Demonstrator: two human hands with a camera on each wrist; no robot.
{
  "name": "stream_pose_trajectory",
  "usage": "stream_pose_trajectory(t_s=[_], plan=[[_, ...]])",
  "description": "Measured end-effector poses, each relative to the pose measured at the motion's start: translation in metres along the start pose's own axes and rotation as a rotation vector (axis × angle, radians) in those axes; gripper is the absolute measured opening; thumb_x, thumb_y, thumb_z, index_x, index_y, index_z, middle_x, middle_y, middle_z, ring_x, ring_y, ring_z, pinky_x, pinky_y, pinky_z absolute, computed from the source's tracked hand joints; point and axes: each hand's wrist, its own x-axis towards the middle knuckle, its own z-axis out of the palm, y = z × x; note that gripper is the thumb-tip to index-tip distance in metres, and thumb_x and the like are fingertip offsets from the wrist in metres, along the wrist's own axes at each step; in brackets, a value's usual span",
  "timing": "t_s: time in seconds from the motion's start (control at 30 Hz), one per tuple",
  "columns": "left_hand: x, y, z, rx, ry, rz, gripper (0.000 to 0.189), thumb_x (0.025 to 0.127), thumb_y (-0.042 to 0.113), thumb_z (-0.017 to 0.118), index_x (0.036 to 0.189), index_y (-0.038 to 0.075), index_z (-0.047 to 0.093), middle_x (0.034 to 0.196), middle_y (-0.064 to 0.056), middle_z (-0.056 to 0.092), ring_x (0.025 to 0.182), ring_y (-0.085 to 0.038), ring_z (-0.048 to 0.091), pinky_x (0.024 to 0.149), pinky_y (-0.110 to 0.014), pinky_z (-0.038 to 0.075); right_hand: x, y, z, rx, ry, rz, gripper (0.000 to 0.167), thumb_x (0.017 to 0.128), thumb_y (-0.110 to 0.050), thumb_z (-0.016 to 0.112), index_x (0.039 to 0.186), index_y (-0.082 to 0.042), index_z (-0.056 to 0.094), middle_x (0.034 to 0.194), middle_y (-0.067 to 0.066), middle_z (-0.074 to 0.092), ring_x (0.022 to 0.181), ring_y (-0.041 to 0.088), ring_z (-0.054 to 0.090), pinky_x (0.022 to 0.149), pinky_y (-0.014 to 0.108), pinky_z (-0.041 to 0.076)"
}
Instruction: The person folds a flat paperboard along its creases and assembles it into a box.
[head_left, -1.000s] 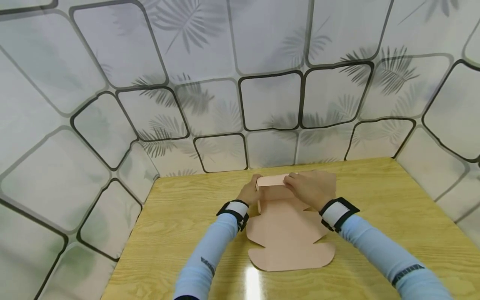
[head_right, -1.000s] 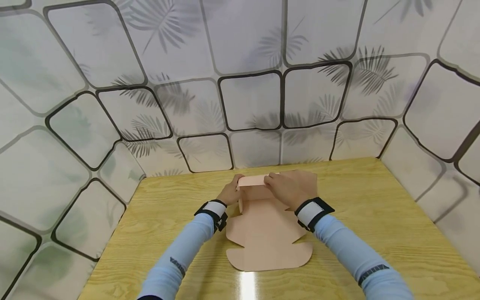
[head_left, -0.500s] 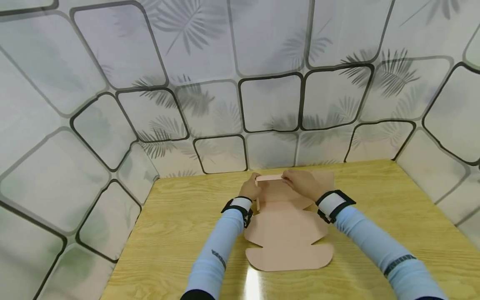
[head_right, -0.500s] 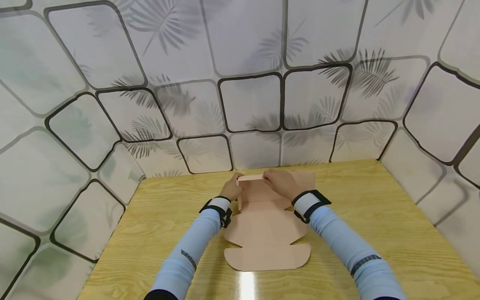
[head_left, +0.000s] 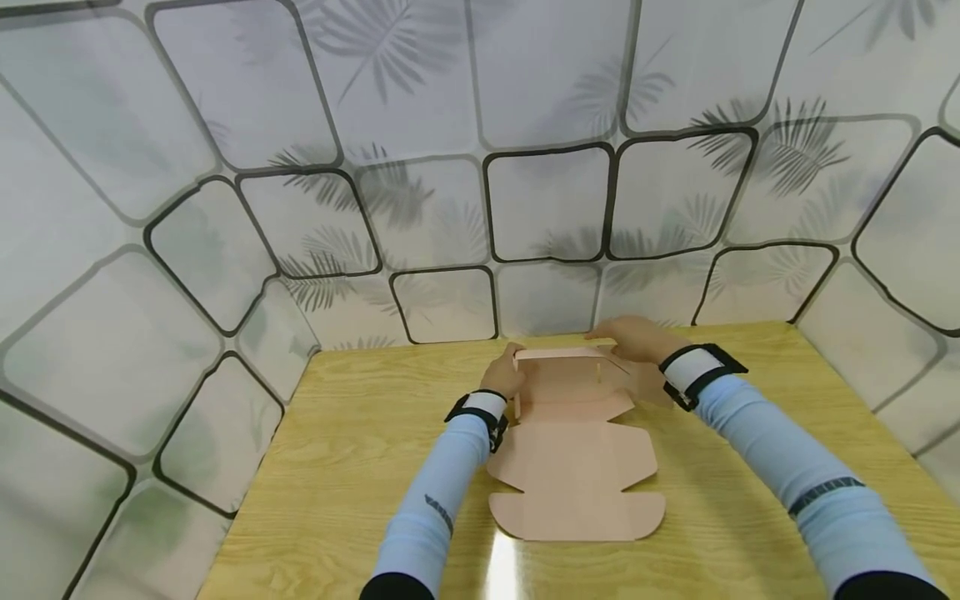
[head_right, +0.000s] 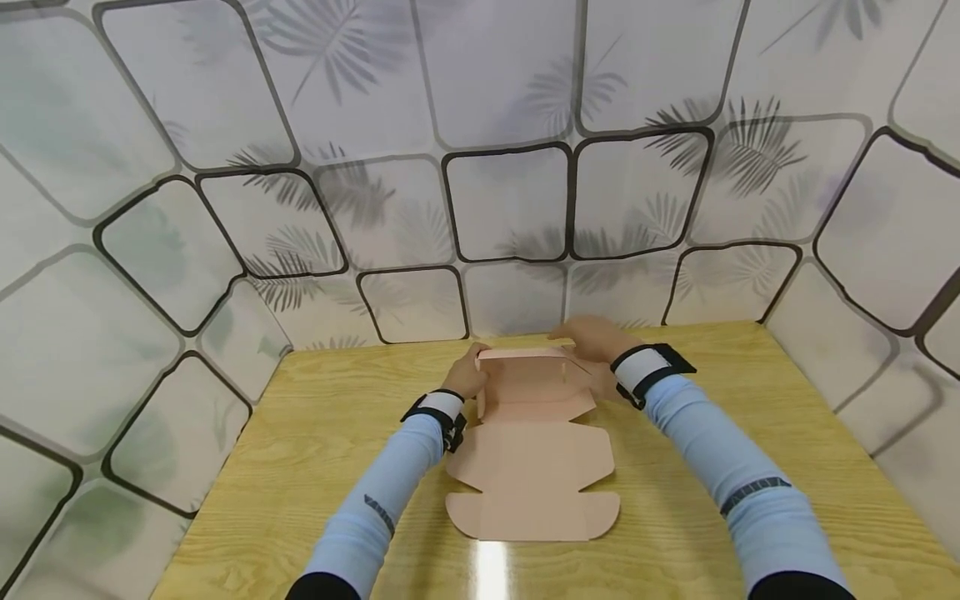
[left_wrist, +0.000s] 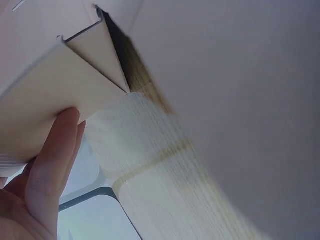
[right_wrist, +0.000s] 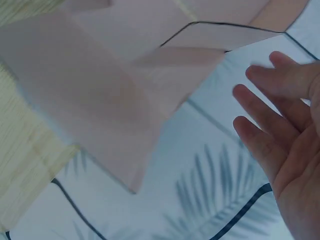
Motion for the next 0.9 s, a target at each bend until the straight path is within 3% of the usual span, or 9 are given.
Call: stream_pose_trajectory(t_s=[0.2, 0.33, 0.4, 0.5, 0.57, 0.63, 0.7, 0.8, 0.9], plan=[[0.003, 0.001, -0.001, 0.029, 0.005, -0.030, 0.053, 0.092, 0.003, 0.048, 0.143, 0.015, 0.040, 0.052, 0.001, 0.038, 0.040, -0.011, 0.034, 0.042, -0.024, 0.030, -0.002, 0.003, 0.015, -0.072, 0.001, -0.077, 0.056, 0.082, 0.017, 0.060, 0.134, -0.003, 0.056, 0.126, 0.021, 0.062, 0.114, 0.040, 0.059, 0.088, 0.048, 0.051], [0.024, -0.014, 0.012, 0.070, 0.013, -0.060, 0.054, 0.090, 0.006, 0.052, 0.142, 0.007, 0.036, 0.065, -0.009, 0.056, 0.050, -0.020, 0.050, 0.047, -0.031, 0.039, -0.001, 0.003, 0.029, -0.047, -0.002, -0.078, 0.063, 0.083, 0.020, 0.057, 0.140, -0.006, 0.050, 0.134, 0.020, 0.057, 0.118, 0.039, 0.056, 0.095, 0.050, 0.047], [0.052, -0.041, 0.031, 0.100, 0.068, -0.012, 0.051, 0.086, 0.008, 0.051, 0.134, -0.001, 0.040, 0.076, -0.016, 0.062, 0.058, -0.024, 0.056, 0.051, -0.034, 0.042, 0.000, 0.002, 0.034, 0.008, -0.027, -0.048, 0.063, 0.086, 0.018, 0.053, 0.144, -0.008, 0.045, 0.138, 0.020, 0.053, 0.117, 0.039, 0.057, 0.097, 0.052, 0.046], [0.096, -0.084, 0.065, 0.066, 0.115, -0.005, 0.047, 0.089, 0.015, 0.052, 0.132, -0.001, 0.044, 0.102, -0.019, 0.066, 0.081, -0.028, 0.064, 0.065, -0.037, 0.050, 0.002, -0.001, 0.038, 0.058, -0.058, -0.017, 0.064, 0.090, 0.017, 0.050, 0.147, -0.010, 0.040, 0.142, 0.020, 0.050, 0.115, 0.039, 0.058, 0.098, 0.053, 0.044], [0.123, -0.110, 0.087, 0.032, 0.164, -0.010, 0.043, 0.087, 0.015, 0.052, 0.127, -0.001, 0.047, 0.105, -0.020, 0.065, 0.085, -0.030, 0.065, 0.064, -0.036, 0.049, 0.003, -0.002, 0.039, 0.073, -0.068, -0.013, 0.066, 0.089, 0.018, 0.049, 0.148, -0.010, 0.039, 0.143, 0.021, 0.049, 0.116, 0.039, 0.058, 0.100, 0.054, 0.043], [0.130, -0.116, 0.096, -0.028, 0.151, -0.075, 0.048, 0.092, 0.020, 0.053, 0.135, 0.002, 0.043, 0.114, -0.020, 0.064, 0.095, -0.032, 0.065, 0.071, -0.038, 0.052, 0.004, -0.003, 0.041, 0.071, -0.072, -0.012, 0.067, 0.089, 0.018, 0.050, 0.148, -0.010, 0.038, 0.143, 0.021, 0.048, 0.114, 0.039, 0.059, 0.100, 0.053, 0.043], [0.131, -0.118, 0.103, -0.019, 0.199, -0.075, 0.050, 0.089, 0.019, 0.054, 0.132, -0.004, 0.042, 0.111, -0.024, 0.064, 0.093, -0.035, 0.065, 0.068, -0.039, 0.052, 0.005, -0.003, 0.043, 0.081, -0.080, -0.002, 0.068, 0.088, 0.018, 0.052, 0.149, -0.011, 0.037, 0.144, 0.021, 0.047, 0.112, 0.037, 0.061, 0.099, 0.052, 0.045], [0.136, -0.127, 0.112, -0.001, 0.207, -0.076, 0.057, 0.093, 0.030, 0.054, 0.135, -0.006, 0.040, 0.113, -0.026, 0.064, 0.097, -0.037, 0.065, 0.072, -0.041, 0.053, 0.005, -0.003, 0.046, 0.068, -0.081, 0.002, 0.071, 0.086, 0.015, 0.059, 0.149, -0.009, 0.036, 0.144, 0.021, 0.048, 0.109, 0.036, 0.062, 0.096, 0.048, 0.048], [0.148, -0.141, 0.123, 0.034, 0.263, -0.053, 0.056, 0.089, 0.033, 0.058, 0.128, -0.005, 0.046, 0.106, -0.025, 0.066, 0.093, -0.035, 0.066, 0.070, -0.040, 0.053, 0.005, -0.004, 0.050, 0.006, -0.077, -0.004, 0.072, 0.084, 0.012, 0.064, 0.148, -0.007, 0.036, 0.140, 0.022, 0.051, 0.097, 0.032, 0.067, 0.085, 0.041, 0.053]])
